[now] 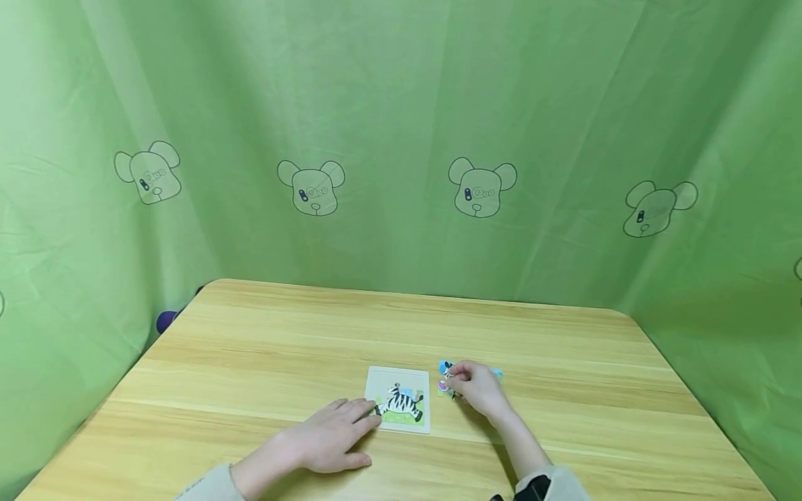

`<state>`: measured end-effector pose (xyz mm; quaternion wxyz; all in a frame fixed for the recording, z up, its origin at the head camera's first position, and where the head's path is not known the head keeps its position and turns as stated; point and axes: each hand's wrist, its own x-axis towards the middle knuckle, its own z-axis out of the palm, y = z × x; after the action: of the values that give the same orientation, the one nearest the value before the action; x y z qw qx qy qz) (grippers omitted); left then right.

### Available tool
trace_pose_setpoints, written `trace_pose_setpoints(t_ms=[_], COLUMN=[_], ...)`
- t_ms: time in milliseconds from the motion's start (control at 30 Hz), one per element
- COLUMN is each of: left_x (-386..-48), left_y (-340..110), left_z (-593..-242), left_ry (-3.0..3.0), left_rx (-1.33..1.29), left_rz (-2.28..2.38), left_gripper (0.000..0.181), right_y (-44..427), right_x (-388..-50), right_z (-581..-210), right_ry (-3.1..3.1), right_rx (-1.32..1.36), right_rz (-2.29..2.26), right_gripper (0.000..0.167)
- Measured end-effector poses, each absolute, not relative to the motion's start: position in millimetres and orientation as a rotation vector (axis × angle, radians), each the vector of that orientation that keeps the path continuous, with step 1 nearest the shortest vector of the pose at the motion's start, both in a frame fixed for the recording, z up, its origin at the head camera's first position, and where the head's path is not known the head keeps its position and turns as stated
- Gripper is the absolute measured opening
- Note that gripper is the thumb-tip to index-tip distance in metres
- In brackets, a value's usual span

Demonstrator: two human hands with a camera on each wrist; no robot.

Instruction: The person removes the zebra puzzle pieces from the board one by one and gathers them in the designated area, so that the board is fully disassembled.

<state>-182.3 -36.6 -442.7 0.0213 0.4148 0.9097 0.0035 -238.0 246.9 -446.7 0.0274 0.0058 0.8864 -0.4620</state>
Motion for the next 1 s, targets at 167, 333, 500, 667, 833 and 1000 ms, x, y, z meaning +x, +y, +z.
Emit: trace_pose_setpoints(t_ms=[167, 333, 500, 667, 833, 1000], left_x=[-181.9, -180.9, -180.6, -179.1, -177.5, -177.7], left_y=[-33.5, -28.2, -22.2, -18.3, -17.0, -16.9], left_z=[-441.0, -439.3, -441.2, -443.1, -442.9, -443.3], left_ry=[2.82, 2.803, 2.788, 2.774, 2.768, 2.771], left_rx=[1.32, 1.361, 1.392, 1.422, 1.416, 1.406], left_rz=[0.006, -0.039, -0.106, -0.139, -0.149, -0.155], left_gripper=[0.064, 0.065, 0.066, 0.065, 0.065, 0.066], right_y=[230.7, 212.9, 197.1, 185.6, 179.6, 177.1], right_x=[-236.5, -238.4, -239.8, -241.1, -242.8, -244.0], right_z=[-440.9, -436.8, -439.6, -446.4, -451.5, -452.0], right_ry=[2.683, 2.643, 2.647, 2.676, 2.742, 2.787], right_rx=[-0.08, -0.208, -0.337, -0.439, -0.491, -0.521], right_rz=[-1.472, -1.476, -1.422, -1.356, -1.241, -1.153], right_gripper=[0.03, 0.035, 0.035, 0.034, 0.033, 0.035])
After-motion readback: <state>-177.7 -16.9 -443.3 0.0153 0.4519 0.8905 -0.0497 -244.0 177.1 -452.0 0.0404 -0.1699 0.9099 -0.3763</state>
